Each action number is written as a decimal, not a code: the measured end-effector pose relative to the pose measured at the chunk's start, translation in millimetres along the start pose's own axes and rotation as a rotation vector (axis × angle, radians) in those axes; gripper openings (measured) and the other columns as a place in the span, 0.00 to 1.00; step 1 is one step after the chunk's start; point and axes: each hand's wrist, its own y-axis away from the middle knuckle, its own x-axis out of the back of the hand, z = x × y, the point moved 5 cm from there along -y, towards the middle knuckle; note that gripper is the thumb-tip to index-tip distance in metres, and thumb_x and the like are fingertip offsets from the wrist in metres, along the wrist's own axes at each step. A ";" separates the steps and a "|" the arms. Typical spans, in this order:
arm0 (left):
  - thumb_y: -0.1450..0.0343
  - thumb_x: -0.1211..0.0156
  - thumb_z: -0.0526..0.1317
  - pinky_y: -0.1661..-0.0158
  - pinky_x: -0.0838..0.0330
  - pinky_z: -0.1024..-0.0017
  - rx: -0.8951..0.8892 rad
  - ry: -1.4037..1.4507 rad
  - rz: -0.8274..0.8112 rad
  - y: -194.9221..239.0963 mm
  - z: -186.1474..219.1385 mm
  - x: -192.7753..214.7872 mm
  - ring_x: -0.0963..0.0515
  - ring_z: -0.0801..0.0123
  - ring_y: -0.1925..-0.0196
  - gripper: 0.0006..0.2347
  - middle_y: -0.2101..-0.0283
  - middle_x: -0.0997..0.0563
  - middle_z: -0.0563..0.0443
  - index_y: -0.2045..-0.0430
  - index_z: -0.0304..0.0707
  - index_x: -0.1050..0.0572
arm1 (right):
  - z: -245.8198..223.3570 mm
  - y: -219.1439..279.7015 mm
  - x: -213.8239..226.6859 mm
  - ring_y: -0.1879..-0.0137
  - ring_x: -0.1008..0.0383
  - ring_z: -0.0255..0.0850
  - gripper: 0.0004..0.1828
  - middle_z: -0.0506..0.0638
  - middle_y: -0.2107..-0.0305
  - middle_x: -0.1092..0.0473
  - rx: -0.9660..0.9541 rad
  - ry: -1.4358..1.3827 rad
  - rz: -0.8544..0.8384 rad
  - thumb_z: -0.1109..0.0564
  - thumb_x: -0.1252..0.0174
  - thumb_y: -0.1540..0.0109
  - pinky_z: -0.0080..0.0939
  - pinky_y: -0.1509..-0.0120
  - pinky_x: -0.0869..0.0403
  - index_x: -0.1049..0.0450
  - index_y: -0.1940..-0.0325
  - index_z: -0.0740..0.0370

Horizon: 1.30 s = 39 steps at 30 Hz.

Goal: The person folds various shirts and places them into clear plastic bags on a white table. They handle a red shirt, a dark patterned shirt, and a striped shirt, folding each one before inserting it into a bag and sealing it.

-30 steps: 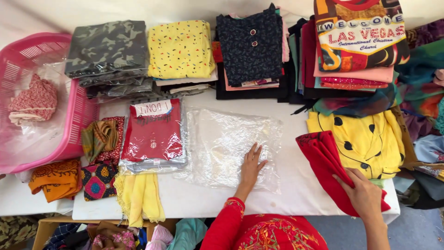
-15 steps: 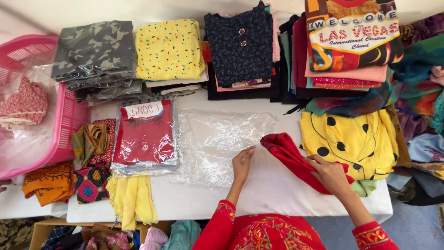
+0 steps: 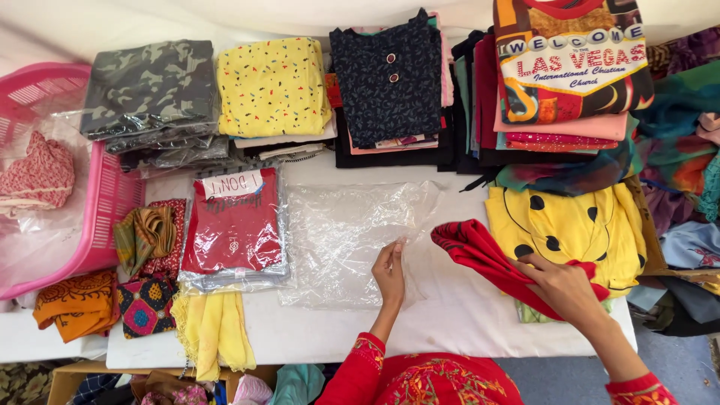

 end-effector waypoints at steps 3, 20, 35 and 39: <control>0.24 0.43 0.42 0.48 0.24 0.72 -0.062 -0.037 -0.027 4.5 22.5 0.0 0.16 0.66 0.47 0.12 0.51 0.15 0.48 0.55 0.34 0.18 | -8.5 0.4 12.9 0.73 0.22 0.41 0.31 0.39 0.56 0.26 0.039 0.055 -0.055 0.60 0.42 0.44 0.42 0.77 0.28 0.27 0.36 0.43; 0.27 0.36 0.35 0.44 0.23 0.64 -0.566 -0.362 -0.142 17.4 117.2 -0.3 0.18 0.57 0.39 0.09 0.50 0.15 0.49 0.55 0.38 0.16 | -55.1 -118.7 0.6 0.73 0.23 0.45 0.30 0.48 0.62 0.28 0.251 0.227 -0.149 0.59 0.48 0.39 0.44 0.72 0.25 0.33 0.32 0.44; 0.28 0.32 0.39 0.42 0.22 0.64 -1.004 -0.619 -0.230 35.9 141.5 -16.3 0.17 0.61 0.41 0.10 0.48 0.15 0.52 0.54 0.39 0.17 | -85.2 -159.4 -68.8 0.65 0.21 0.49 0.13 0.51 0.72 0.25 0.386 0.001 -0.194 0.48 0.42 0.38 0.49 0.63 0.26 0.26 0.56 0.58; 0.27 0.32 0.41 0.40 0.23 0.64 -1.047 -0.640 -0.264 40.1 141.3 -16.5 0.18 0.62 0.41 0.11 0.47 0.16 0.53 0.53 0.41 0.18 | -110.0 -152.6 -106.7 0.59 0.22 0.49 0.26 0.51 0.62 0.24 0.539 -0.031 -0.382 0.50 0.39 0.48 0.49 0.58 0.24 0.26 0.46 0.53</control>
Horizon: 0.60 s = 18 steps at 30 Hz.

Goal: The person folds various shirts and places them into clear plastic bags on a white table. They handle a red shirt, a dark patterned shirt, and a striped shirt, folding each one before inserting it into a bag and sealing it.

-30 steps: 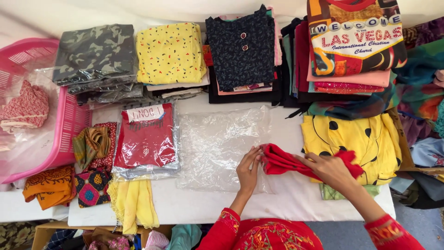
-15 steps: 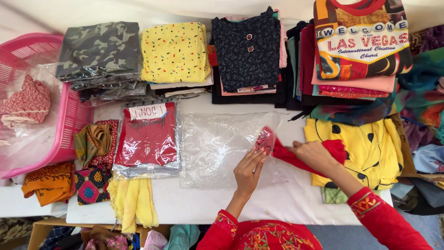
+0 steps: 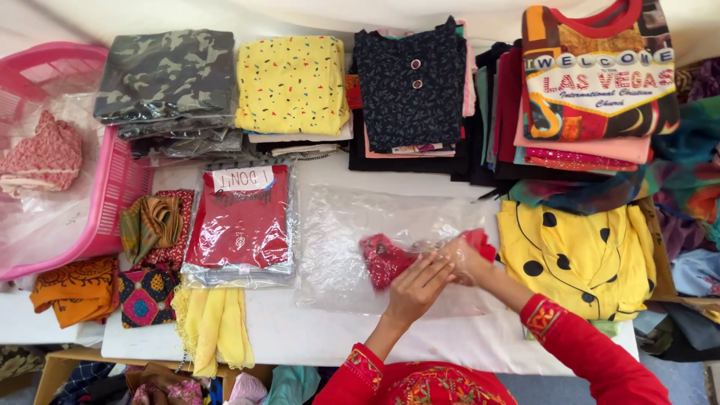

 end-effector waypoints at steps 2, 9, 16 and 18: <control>0.27 0.34 0.41 0.40 0.24 0.63 -0.039 -0.028 -0.047 4.4 2.0 -4.7 0.18 0.63 0.41 0.11 0.46 0.17 0.52 0.52 0.41 0.18 | -9.1 -4.2 -24.5 0.51 0.23 0.48 0.24 0.54 0.56 0.24 0.133 -0.136 0.205 0.52 0.43 0.42 0.49 0.49 0.24 0.28 0.41 0.56; 0.27 0.36 0.41 0.37 0.26 0.63 -0.078 -0.018 -0.134 19.7 7.8 -21.3 0.19 0.64 0.40 0.12 0.47 0.17 0.53 0.51 0.42 0.18 | 37.1 -0.6 -51.9 0.27 0.36 0.54 0.34 0.59 0.28 0.43 0.131 -0.204 0.342 0.53 0.51 0.34 0.55 0.24 0.39 0.45 0.24 0.60; 0.27 0.35 0.42 0.39 0.25 0.62 -0.028 0.016 -0.111 23.6 13.7 -27.1 0.19 0.63 0.41 0.11 0.48 0.17 0.52 0.53 0.41 0.19 | 20.1 18.8 -16.3 0.20 0.55 0.52 0.40 0.51 0.25 0.53 -0.194 0.170 0.542 0.46 0.49 0.41 0.60 0.19 0.51 0.46 0.24 0.48; 0.26 0.36 0.41 0.38 0.26 0.60 -0.003 0.024 -0.142 24.6 12.7 -30.3 0.18 0.63 0.42 0.10 0.48 0.17 0.52 0.53 0.40 0.18 | 43.5 7.9 -88.5 0.17 0.56 0.50 0.38 0.50 0.22 0.53 0.088 0.016 0.369 0.48 0.50 0.35 0.55 0.16 0.51 0.48 0.20 0.53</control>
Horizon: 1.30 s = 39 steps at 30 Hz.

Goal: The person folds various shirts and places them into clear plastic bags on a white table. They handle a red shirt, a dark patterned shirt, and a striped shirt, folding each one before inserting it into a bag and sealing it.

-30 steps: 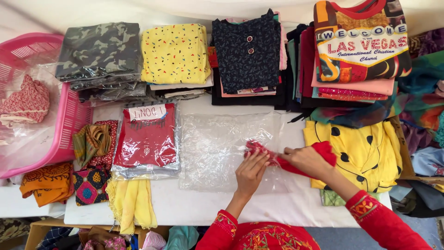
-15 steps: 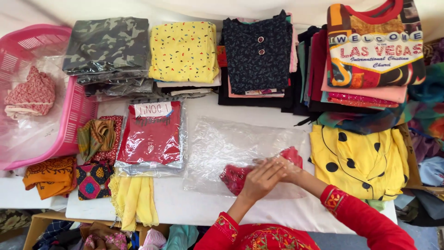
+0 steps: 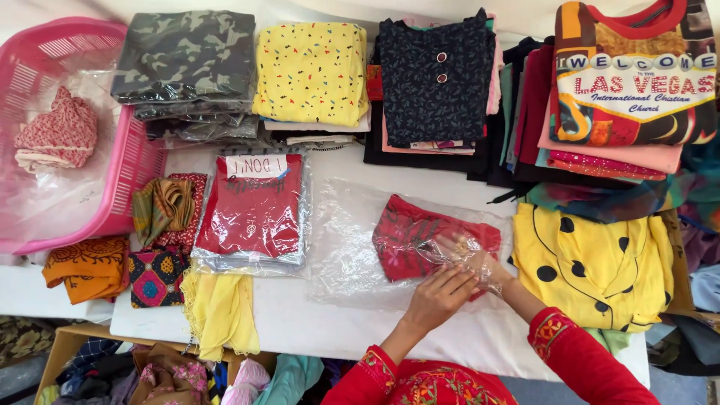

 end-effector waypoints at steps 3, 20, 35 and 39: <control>0.26 0.36 0.42 0.37 0.27 0.59 0.022 0.031 -0.027 1.4 1.6 -8.7 0.19 0.62 0.42 0.11 0.47 0.18 0.51 0.53 0.38 0.19 | -60.6 -44.6 79.6 0.19 0.65 0.48 0.39 0.48 0.22 0.61 -0.213 0.280 -0.434 0.43 0.53 0.35 0.66 0.21 0.62 0.53 0.20 0.46; 0.25 0.37 0.38 0.34 0.27 0.62 0.020 0.100 -0.064 25.3 8.9 -12.3 0.20 0.62 0.37 0.10 0.44 0.18 0.51 0.51 0.38 0.20 | -58.0 -79.1 25.2 0.18 0.67 0.53 0.48 0.45 0.22 0.60 -0.056 0.073 0.068 0.16 0.56 0.42 0.78 0.25 0.68 0.52 0.22 0.30; 0.26 0.32 0.39 0.34 0.27 0.61 0.008 0.121 0.020 52.9 9.2 3.4 0.20 0.65 0.37 0.12 0.42 0.19 0.54 0.49 0.40 0.20 | -57.3 -69.7 -9.6 0.22 0.46 0.49 0.36 0.47 0.29 0.42 -0.036 -0.291 -0.112 0.27 0.48 0.37 0.58 0.18 0.49 0.38 0.27 0.38; 0.24 0.32 0.39 0.33 0.27 0.62 0.056 0.166 0.010 63.0 7.8 -2.2 0.20 0.66 0.36 0.11 0.42 0.19 0.56 0.48 0.41 0.22 | -56.9 -108.2 37.5 0.23 0.60 0.61 0.41 0.56 0.27 0.50 0.014 -0.175 -0.124 0.28 0.42 0.42 0.62 0.22 0.55 0.37 0.28 0.42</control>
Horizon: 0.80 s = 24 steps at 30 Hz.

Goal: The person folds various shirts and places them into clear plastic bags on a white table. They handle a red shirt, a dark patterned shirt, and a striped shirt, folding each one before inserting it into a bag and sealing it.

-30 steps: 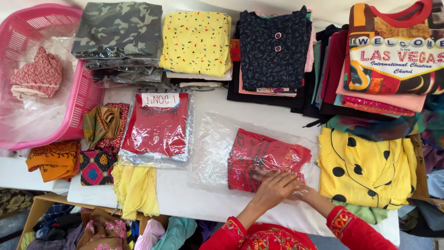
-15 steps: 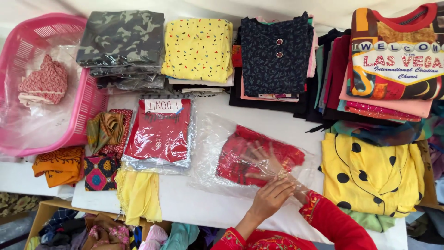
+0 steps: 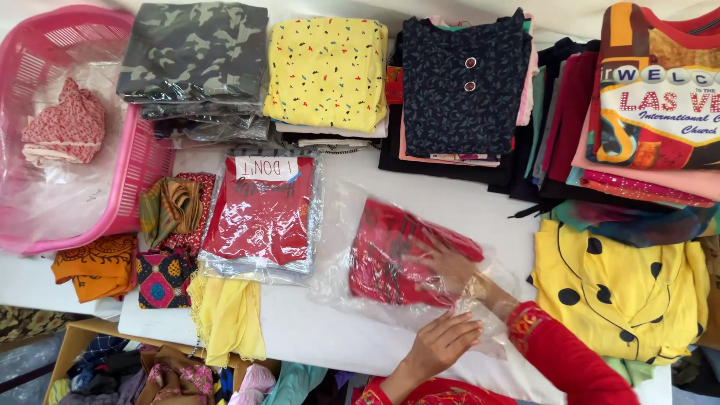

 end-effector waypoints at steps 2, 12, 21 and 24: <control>0.25 0.32 0.38 0.32 0.27 0.61 0.009 0.001 -0.014 -8.9 -1.1 3.2 0.21 0.65 0.35 0.12 0.42 0.19 0.54 0.48 0.40 0.21 | -21.3 -14.9 25.7 0.22 0.61 0.59 0.43 0.56 0.25 0.53 -0.126 0.035 -0.037 0.27 0.44 0.42 0.60 0.22 0.55 0.39 0.26 0.42; 0.25 0.38 0.36 0.27 0.35 0.55 0.036 -0.013 -0.091 -25.7 -3.9 -1.2 0.26 0.58 0.30 0.17 0.36 0.25 0.47 0.39 0.39 0.25 | -31.7 109.8 -53.5 0.17 0.61 0.44 0.38 0.51 0.21 0.60 0.018 -0.118 -0.222 0.36 0.55 0.30 0.48 0.16 0.56 0.55 0.19 0.47; 0.22 0.39 0.43 0.26 0.40 0.54 0.100 -0.011 -0.150 -12.1 -6.4 -17.0 0.29 0.59 0.27 0.19 0.30 0.29 0.46 0.35 0.42 0.28 | 62.7 130.3 -104.4 0.24 0.35 0.49 0.35 0.54 0.27 0.36 -0.355 -1.124 0.033 0.34 0.52 0.31 0.52 0.19 0.38 0.36 0.24 0.52; 0.21 0.40 0.44 0.25 0.41 0.53 0.093 -0.049 -0.155 -7.6 -6.3 -23.2 0.31 0.60 0.25 0.21 0.29 0.30 0.48 0.32 0.44 0.30 | -19.9 39.8 22.8 0.16 0.59 0.42 0.37 0.44 0.21 0.56 0.143 0.486 0.294 0.31 0.48 0.36 0.56 0.13 0.56 0.38 0.26 0.43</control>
